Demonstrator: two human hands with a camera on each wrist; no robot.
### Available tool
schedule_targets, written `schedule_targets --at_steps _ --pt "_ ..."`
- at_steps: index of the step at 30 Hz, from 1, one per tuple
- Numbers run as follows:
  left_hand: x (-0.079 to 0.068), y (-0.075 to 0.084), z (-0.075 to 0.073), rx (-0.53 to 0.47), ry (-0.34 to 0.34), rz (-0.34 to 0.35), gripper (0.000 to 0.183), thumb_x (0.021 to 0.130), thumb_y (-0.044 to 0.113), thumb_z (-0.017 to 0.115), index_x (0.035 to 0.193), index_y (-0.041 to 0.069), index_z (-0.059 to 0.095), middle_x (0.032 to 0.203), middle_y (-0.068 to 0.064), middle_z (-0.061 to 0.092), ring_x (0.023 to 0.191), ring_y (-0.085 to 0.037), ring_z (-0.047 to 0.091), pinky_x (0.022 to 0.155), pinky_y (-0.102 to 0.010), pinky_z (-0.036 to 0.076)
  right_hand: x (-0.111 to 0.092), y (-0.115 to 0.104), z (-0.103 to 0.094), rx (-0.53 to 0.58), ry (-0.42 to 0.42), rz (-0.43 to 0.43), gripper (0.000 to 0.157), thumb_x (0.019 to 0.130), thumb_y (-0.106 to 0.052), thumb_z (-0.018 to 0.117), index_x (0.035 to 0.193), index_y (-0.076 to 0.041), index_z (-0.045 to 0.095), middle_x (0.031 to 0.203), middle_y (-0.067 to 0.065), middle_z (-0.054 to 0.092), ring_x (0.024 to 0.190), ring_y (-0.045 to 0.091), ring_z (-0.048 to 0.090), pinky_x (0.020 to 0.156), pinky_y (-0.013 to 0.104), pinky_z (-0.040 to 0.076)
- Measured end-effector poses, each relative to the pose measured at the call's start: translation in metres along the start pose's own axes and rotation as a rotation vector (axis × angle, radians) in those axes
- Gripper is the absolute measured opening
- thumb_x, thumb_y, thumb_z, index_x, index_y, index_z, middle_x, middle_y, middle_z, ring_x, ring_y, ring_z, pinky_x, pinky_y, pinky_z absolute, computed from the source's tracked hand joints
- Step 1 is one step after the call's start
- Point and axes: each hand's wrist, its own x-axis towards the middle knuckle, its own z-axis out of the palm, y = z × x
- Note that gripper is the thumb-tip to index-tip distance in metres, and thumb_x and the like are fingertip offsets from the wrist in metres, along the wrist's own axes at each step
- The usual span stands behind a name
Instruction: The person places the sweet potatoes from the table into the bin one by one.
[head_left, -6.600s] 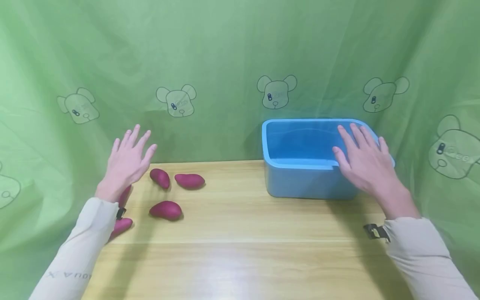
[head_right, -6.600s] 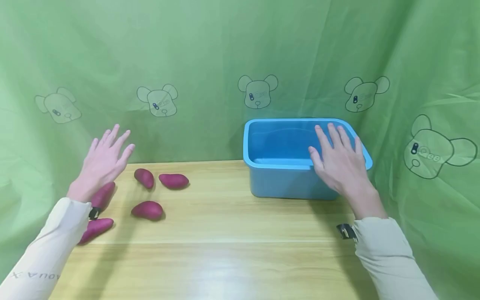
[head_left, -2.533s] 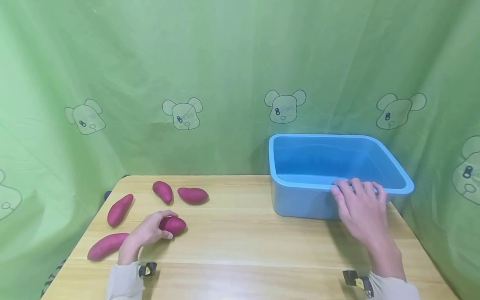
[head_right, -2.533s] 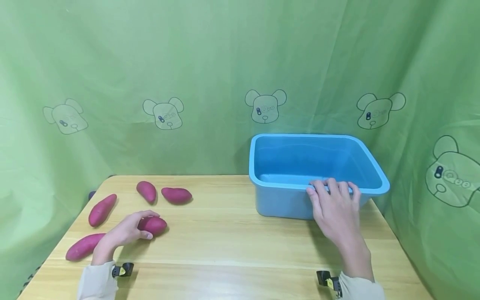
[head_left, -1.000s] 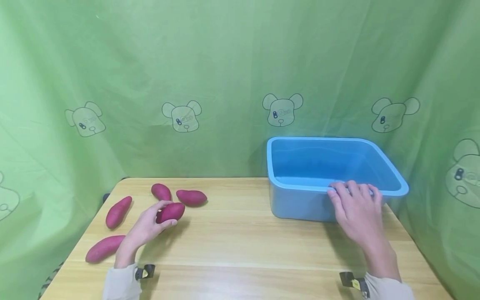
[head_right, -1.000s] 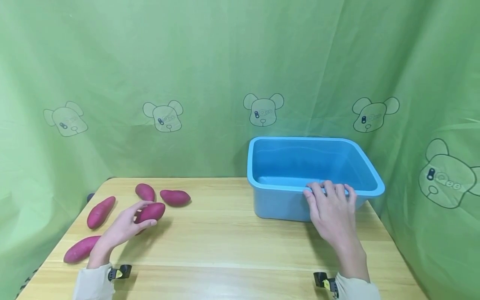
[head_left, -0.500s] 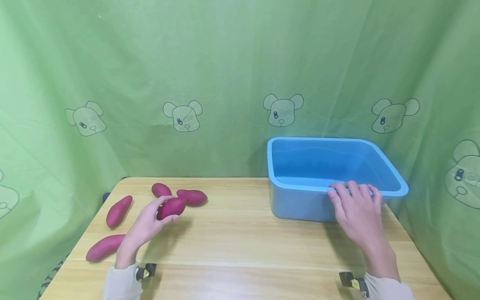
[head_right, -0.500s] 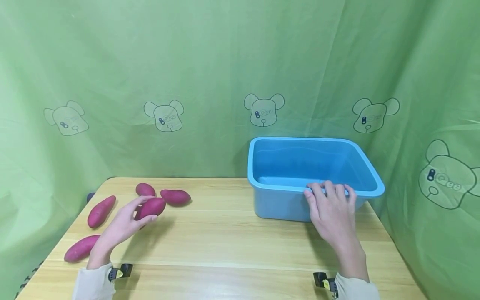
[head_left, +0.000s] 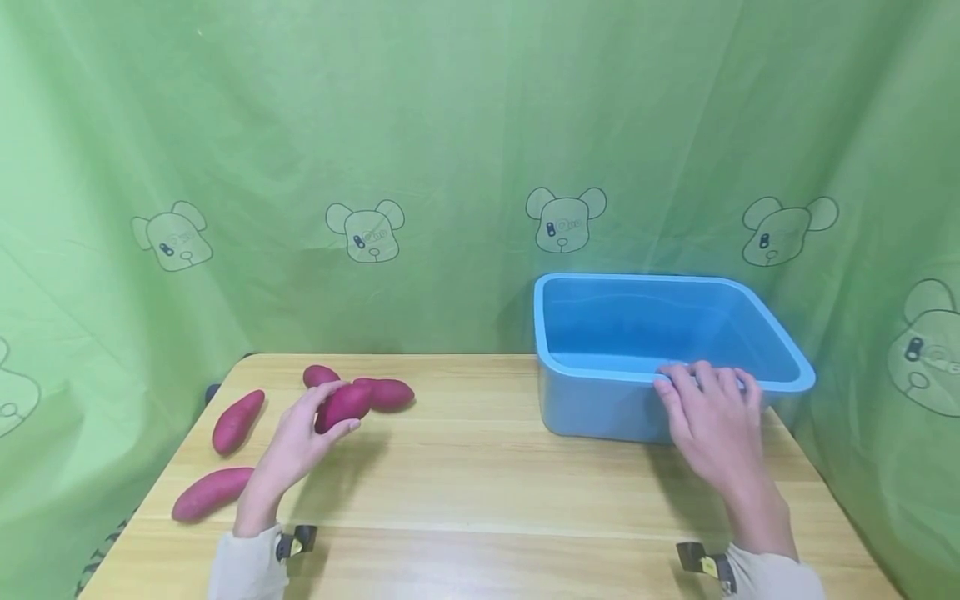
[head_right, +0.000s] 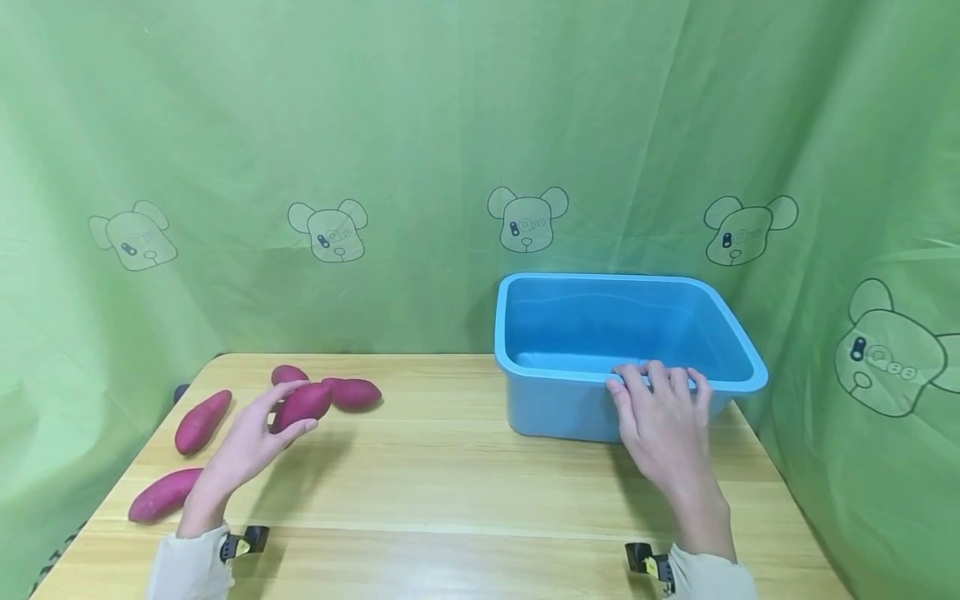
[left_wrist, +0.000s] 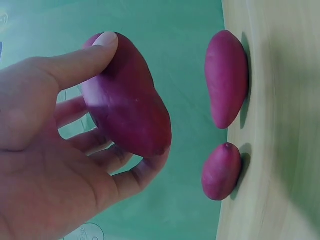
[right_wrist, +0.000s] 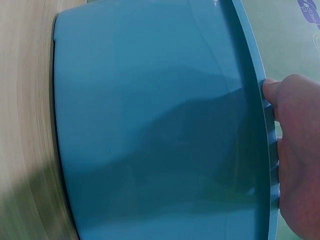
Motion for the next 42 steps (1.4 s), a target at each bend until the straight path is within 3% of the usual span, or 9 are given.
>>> schedule_targets --at_steps 4,27,42 --pt "0.001 0.003 0.001 -0.013 0.03 0.012 0.06 0.093 0.021 0.079 0.144 0.006 0.053 0.137 -0.021 0.061 0.118 -0.042 0.06 0.096 -0.057 0.05 0.0 0.0 0.0 -0.001 0.0 0.004 0.034 0.109 -0.032 0.045 0.125 -0.007 0.061 0.117 0.022 0.06 0.114 0.048 0.045 0.107 0.073 0.017" --pt "0.007 0.017 0.003 -0.076 0.149 0.065 0.057 0.09 0.017 0.081 0.141 0.009 0.057 0.124 -0.015 0.067 0.098 -0.029 0.067 0.077 -0.043 0.056 -0.001 0.002 0.001 0.0 0.014 -0.005 0.034 0.109 -0.03 0.044 0.126 -0.006 0.062 0.116 0.022 0.059 0.114 0.049 0.045 0.106 0.074 0.017" --pt "0.011 0.031 0.004 -0.116 0.213 0.05 0.063 0.09 0.019 0.081 0.147 0.01 0.055 0.125 -0.016 0.062 0.101 -0.031 0.066 0.081 -0.047 0.057 -0.001 0.002 0.001 -0.001 0.009 -0.004 0.034 0.109 -0.031 0.044 0.125 -0.006 0.062 0.114 0.021 0.059 0.113 0.048 0.046 0.107 0.073 0.017"
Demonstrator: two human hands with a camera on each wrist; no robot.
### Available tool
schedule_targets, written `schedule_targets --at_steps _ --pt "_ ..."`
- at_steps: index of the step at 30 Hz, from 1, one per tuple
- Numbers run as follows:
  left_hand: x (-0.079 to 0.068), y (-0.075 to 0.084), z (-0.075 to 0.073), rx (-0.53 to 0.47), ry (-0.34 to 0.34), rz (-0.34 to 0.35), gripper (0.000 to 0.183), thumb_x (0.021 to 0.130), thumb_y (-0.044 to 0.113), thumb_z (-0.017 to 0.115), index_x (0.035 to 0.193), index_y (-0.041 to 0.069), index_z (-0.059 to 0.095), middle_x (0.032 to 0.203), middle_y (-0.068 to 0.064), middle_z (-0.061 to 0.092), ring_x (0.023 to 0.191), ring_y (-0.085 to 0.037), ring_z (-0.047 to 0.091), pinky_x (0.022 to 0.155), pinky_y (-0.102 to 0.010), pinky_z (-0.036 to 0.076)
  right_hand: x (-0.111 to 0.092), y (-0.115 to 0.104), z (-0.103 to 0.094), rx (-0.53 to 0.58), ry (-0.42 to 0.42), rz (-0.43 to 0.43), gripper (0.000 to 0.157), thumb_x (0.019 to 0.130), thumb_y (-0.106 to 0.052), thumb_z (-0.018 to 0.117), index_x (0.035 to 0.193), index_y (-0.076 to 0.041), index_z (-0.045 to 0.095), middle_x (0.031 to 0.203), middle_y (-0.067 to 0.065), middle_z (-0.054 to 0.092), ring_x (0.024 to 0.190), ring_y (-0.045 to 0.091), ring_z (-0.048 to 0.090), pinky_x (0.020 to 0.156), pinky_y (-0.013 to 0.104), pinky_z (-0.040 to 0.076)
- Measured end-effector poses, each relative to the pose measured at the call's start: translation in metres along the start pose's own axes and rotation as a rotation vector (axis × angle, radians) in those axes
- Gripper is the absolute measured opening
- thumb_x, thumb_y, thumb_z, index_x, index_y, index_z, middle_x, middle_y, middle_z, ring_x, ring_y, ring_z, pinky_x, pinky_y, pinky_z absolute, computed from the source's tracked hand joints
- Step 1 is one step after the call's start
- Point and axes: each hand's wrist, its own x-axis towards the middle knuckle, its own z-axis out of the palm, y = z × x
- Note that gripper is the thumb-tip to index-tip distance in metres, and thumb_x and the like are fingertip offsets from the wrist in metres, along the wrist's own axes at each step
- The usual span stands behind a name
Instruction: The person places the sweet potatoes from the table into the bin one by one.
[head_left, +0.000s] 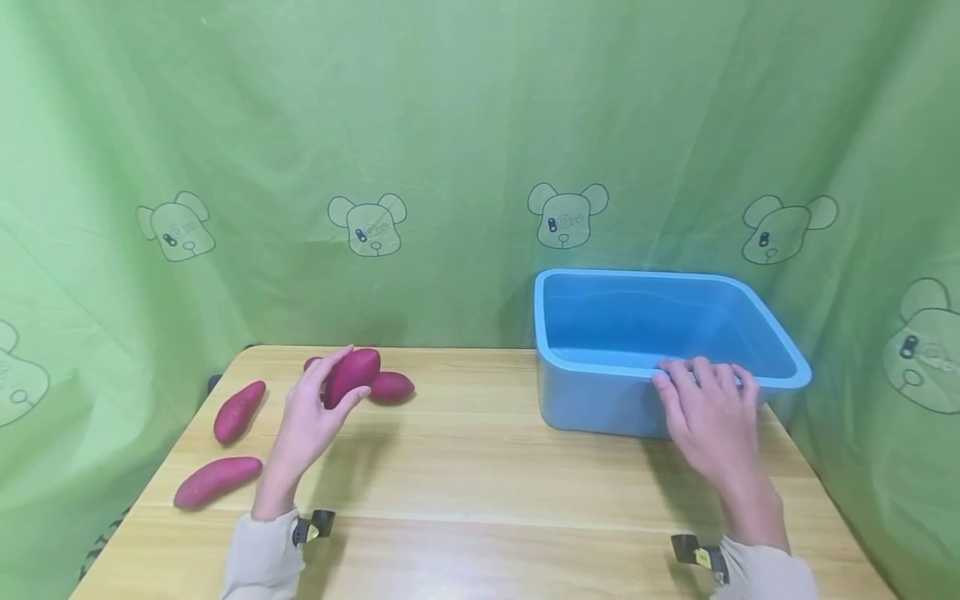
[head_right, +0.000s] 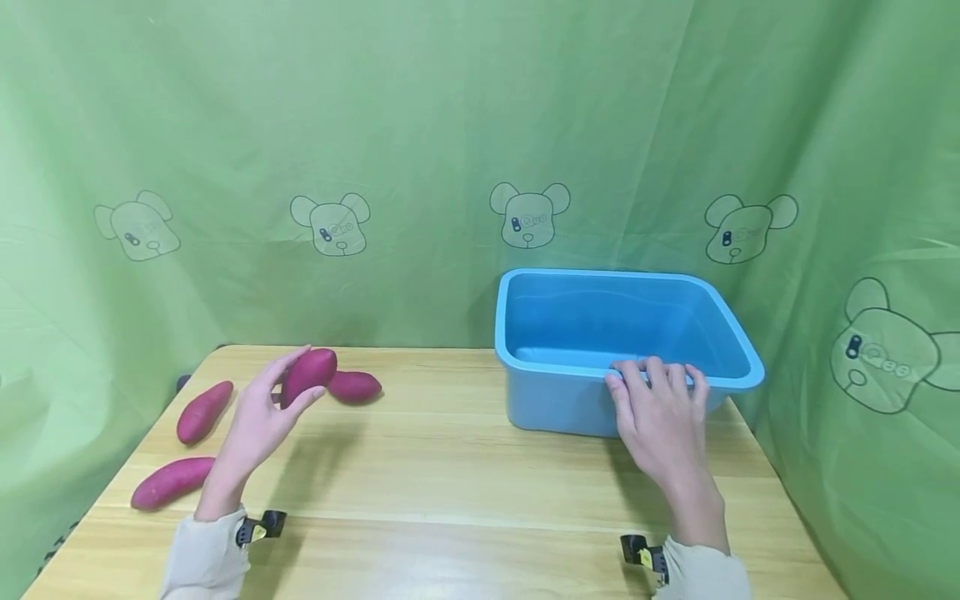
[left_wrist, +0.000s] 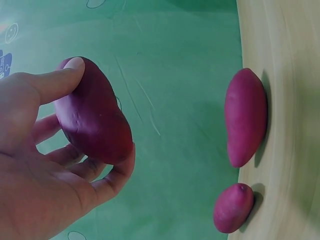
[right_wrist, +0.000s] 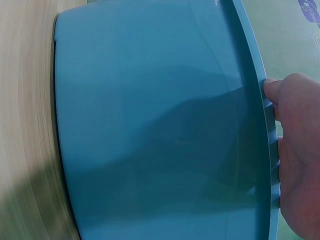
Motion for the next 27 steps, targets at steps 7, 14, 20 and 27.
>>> schedule_targets --at_steps 7,14,20,27 --pt "0.005 0.008 0.005 -0.021 0.001 0.006 0.065 0.09 0.017 0.081 0.149 0.01 0.053 0.136 -0.02 0.059 0.106 -0.035 0.066 0.084 -0.047 0.058 0.0 0.001 0.001 -0.002 0.004 0.001 0.034 0.109 -0.031 0.044 0.125 -0.007 0.062 0.115 0.022 0.059 0.113 0.048 0.046 0.106 0.073 0.017" --pt "0.009 0.015 0.011 -0.03 0.002 0.033 0.065 0.089 0.017 0.082 0.148 0.009 0.054 0.134 -0.019 0.061 0.104 -0.033 0.066 0.083 -0.045 0.058 0.0 0.0 0.001 -0.006 0.003 -0.001 0.035 0.109 -0.031 0.044 0.126 -0.007 0.062 0.116 0.021 0.059 0.114 0.047 0.045 0.107 0.073 0.018" --pt "0.013 0.022 0.016 -0.056 -0.017 0.034 0.066 0.09 0.02 0.081 0.149 0.012 0.054 0.133 -0.017 0.062 0.104 -0.029 0.065 0.081 -0.043 0.057 0.001 -0.001 0.001 -0.007 0.001 0.001 0.036 0.11 -0.032 0.043 0.126 -0.006 0.062 0.116 0.022 0.06 0.114 0.048 0.045 0.108 0.073 0.018" --pt "0.018 0.031 0.024 -0.083 -0.045 0.022 0.068 0.089 0.024 0.082 0.15 0.017 0.053 0.127 -0.013 0.063 0.1 -0.028 0.064 0.081 -0.044 0.056 0.0 0.0 0.002 0.0 0.006 0.002 0.036 0.11 -0.031 0.043 0.126 -0.006 0.062 0.116 0.022 0.06 0.115 0.048 0.045 0.109 0.073 0.017"
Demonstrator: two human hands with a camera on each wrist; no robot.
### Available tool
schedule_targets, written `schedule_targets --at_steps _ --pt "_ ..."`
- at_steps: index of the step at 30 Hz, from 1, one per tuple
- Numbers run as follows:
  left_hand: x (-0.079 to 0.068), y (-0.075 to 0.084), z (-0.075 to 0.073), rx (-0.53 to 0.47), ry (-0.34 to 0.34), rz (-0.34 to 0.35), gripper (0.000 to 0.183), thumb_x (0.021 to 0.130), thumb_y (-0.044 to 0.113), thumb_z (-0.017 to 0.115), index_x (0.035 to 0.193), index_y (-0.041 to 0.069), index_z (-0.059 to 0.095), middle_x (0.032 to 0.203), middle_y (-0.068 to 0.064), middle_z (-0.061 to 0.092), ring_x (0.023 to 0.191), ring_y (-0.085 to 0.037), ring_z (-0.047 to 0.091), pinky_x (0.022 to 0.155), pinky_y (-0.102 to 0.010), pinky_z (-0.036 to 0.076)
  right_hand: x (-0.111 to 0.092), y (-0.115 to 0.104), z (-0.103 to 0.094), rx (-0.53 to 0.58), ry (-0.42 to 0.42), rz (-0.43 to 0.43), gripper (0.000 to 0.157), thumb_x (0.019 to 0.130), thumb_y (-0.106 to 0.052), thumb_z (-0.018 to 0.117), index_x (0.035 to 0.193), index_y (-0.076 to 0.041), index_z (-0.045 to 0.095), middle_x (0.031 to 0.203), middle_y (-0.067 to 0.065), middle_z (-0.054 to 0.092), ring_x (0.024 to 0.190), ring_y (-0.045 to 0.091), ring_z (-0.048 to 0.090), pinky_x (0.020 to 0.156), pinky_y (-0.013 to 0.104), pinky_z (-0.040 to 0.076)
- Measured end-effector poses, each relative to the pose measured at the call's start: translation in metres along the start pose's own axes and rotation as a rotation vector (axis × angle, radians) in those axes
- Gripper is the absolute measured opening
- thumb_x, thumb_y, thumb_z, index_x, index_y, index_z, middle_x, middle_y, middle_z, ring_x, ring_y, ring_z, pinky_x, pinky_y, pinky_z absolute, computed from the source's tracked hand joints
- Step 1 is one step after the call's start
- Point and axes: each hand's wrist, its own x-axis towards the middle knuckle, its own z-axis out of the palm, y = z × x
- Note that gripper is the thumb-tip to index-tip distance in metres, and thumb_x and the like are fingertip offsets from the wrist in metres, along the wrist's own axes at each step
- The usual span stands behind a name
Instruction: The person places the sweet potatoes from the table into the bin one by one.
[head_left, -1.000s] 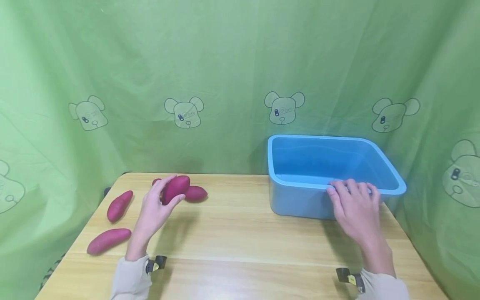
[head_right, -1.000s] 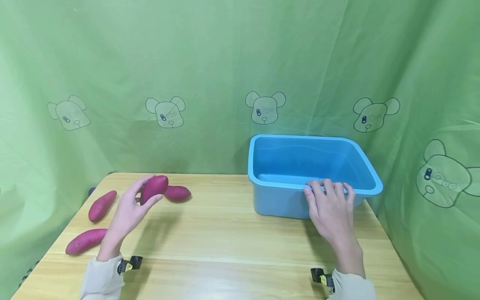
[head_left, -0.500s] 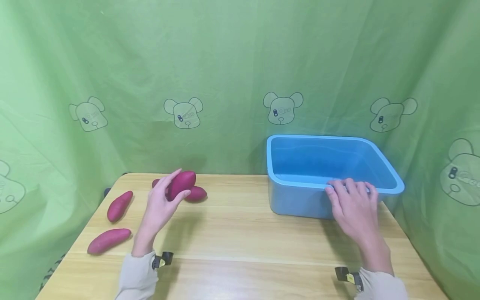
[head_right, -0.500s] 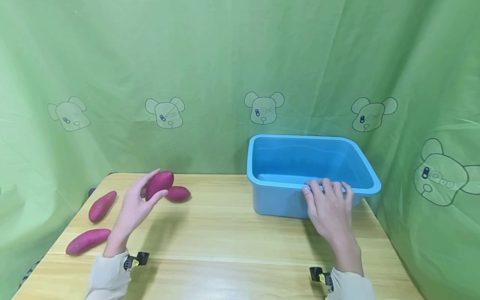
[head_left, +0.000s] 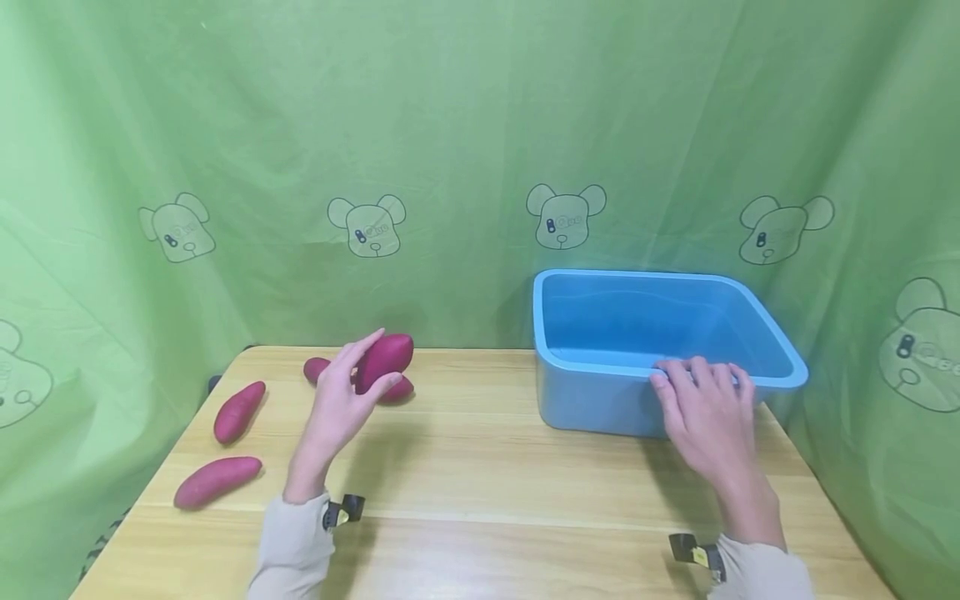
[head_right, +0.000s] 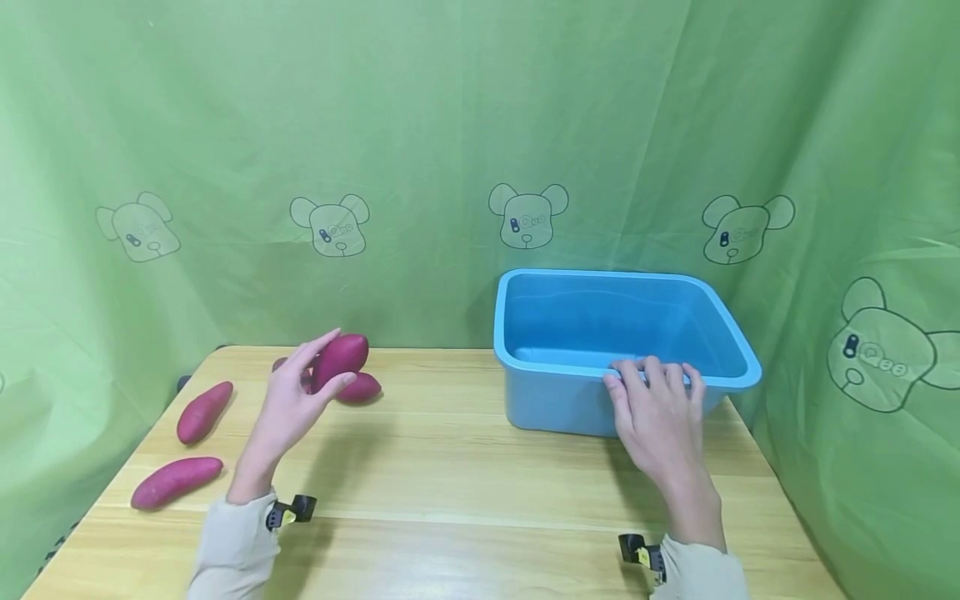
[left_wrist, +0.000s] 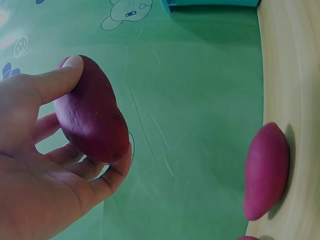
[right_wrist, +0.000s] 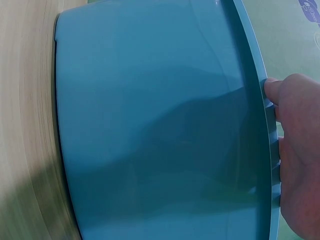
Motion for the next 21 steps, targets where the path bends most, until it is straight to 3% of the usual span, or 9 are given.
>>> schedule_targets --at_steps 14,21 --pt "0.01 0.009 0.015 -0.071 -0.006 0.025 0.065 0.091 0.02 0.081 0.15 0.015 0.054 0.127 -0.013 0.063 0.104 -0.027 0.065 0.081 -0.041 0.059 0.0 0.001 0.001 0.007 0.021 -0.009 0.034 0.109 -0.03 0.045 0.124 -0.005 0.063 0.114 0.022 0.06 0.114 0.047 0.046 0.107 0.073 0.018" --pt "0.014 0.02 0.024 -0.205 -0.041 -0.023 0.062 0.091 0.019 0.08 0.148 0.02 0.054 0.125 -0.013 0.06 0.088 -0.033 0.069 0.06 -0.035 0.063 0.0 0.001 0.002 0.007 0.012 -0.003 0.035 0.109 -0.031 0.044 0.125 -0.005 0.063 0.115 0.022 0.06 0.115 0.048 0.046 0.108 0.073 0.018"
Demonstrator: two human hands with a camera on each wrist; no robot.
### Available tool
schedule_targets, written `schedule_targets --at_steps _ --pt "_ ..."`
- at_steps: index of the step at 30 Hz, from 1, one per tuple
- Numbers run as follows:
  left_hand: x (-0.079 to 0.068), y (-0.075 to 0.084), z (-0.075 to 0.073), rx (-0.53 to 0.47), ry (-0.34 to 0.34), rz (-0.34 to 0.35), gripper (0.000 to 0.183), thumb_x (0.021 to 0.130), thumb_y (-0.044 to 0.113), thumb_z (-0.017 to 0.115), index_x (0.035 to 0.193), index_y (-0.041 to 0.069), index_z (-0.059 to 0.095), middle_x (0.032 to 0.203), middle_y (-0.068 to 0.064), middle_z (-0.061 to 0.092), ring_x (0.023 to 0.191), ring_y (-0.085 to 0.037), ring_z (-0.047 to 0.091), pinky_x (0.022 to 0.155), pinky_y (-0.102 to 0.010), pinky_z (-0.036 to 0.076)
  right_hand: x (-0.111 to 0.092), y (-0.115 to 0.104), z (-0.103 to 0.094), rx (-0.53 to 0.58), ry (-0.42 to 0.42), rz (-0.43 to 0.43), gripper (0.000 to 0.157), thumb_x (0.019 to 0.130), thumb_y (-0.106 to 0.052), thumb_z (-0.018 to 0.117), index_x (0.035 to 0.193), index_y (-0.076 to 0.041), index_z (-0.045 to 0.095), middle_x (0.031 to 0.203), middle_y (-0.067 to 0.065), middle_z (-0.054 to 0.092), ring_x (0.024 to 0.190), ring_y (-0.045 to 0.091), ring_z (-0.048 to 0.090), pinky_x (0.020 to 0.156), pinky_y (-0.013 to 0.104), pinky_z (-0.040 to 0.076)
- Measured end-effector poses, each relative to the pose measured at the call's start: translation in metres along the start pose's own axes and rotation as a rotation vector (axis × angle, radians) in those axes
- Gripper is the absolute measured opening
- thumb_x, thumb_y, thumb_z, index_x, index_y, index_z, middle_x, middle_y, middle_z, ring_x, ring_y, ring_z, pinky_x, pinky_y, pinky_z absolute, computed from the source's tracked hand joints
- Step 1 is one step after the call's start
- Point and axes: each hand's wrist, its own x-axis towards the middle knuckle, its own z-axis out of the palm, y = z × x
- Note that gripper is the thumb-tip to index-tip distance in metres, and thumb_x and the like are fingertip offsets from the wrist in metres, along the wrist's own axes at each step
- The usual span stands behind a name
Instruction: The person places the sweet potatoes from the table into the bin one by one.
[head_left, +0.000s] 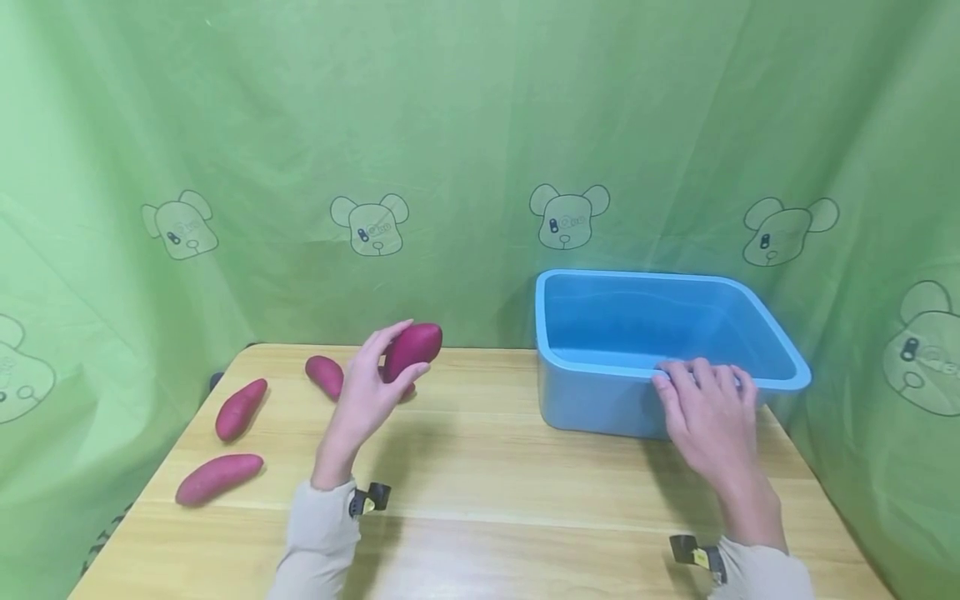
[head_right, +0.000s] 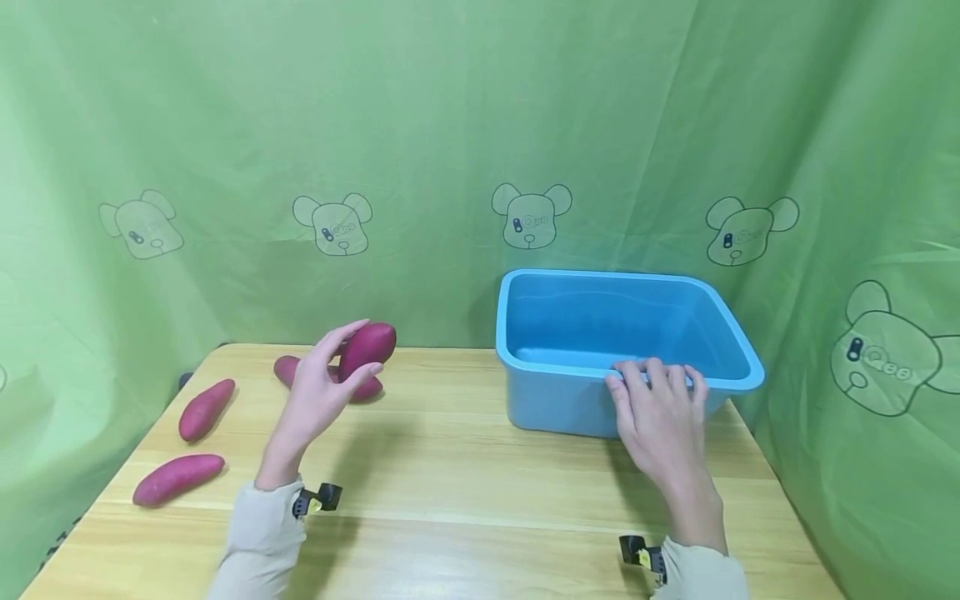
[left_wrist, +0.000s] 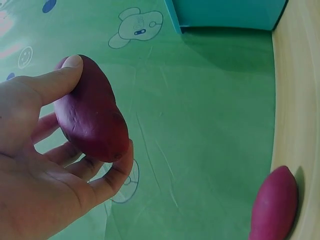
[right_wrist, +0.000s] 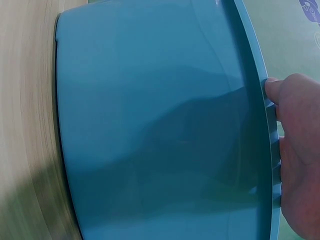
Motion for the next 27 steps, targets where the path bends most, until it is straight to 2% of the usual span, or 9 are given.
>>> schedule_targets --at_steps 3,8,16,23,27 --pt "0.001 0.003 0.003 0.002 -0.006 0.002 0.062 0.092 0.019 0.08 0.148 0.02 0.054 0.125 -0.013 0.06 0.085 -0.033 0.069 0.057 -0.033 0.062 0.0 0.0 0.0 -0.001 -0.005 -0.001 0.035 0.109 -0.031 0.044 0.125 -0.005 0.063 0.116 0.023 0.06 0.115 0.048 0.046 0.108 0.073 0.018" --pt "0.003 0.005 0.008 0.042 -0.003 0.025 0.062 0.092 0.02 0.079 0.148 0.019 0.054 0.126 -0.011 0.061 0.093 -0.029 0.067 0.056 -0.034 0.061 0.0 0.0 0.0 -0.002 -0.004 -0.006 0.035 0.109 -0.03 0.044 0.125 -0.005 0.063 0.116 0.022 0.06 0.115 0.048 0.047 0.108 0.073 0.018" --pt "0.008 0.006 0.014 0.104 0.016 0.083 0.061 0.091 0.021 0.08 0.146 0.015 0.055 0.133 -0.009 0.062 0.114 -0.025 0.063 0.086 -0.041 0.059 0.0 0.0 0.0 -0.004 -0.014 0.0 0.036 0.109 -0.031 0.043 0.126 -0.005 0.062 0.117 0.022 0.06 0.116 0.048 0.046 0.108 0.073 0.017" --pt "0.013 0.007 0.024 0.095 0.004 0.142 0.059 0.092 0.02 0.079 0.145 0.012 0.056 0.135 -0.011 0.062 0.114 -0.027 0.064 0.091 -0.044 0.057 0.0 0.001 0.0 -0.001 -0.018 0.003 0.036 0.109 -0.031 0.043 0.127 -0.006 0.061 0.119 0.023 0.059 0.117 0.048 0.045 0.108 0.074 0.017" --pt "0.014 0.008 0.03 0.086 -0.004 0.153 0.059 0.092 0.019 0.079 0.146 0.014 0.056 0.133 -0.011 0.063 0.113 -0.028 0.064 0.091 -0.045 0.057 0.0 0.0 0.0 0.003 -0.017 -0.002 0.036 0.109 -0.031 0.043 0.127 -0.006 0.061 0.118 0.023 0.059 0.117 0.048 0.045 0.108 0.074 0.017"
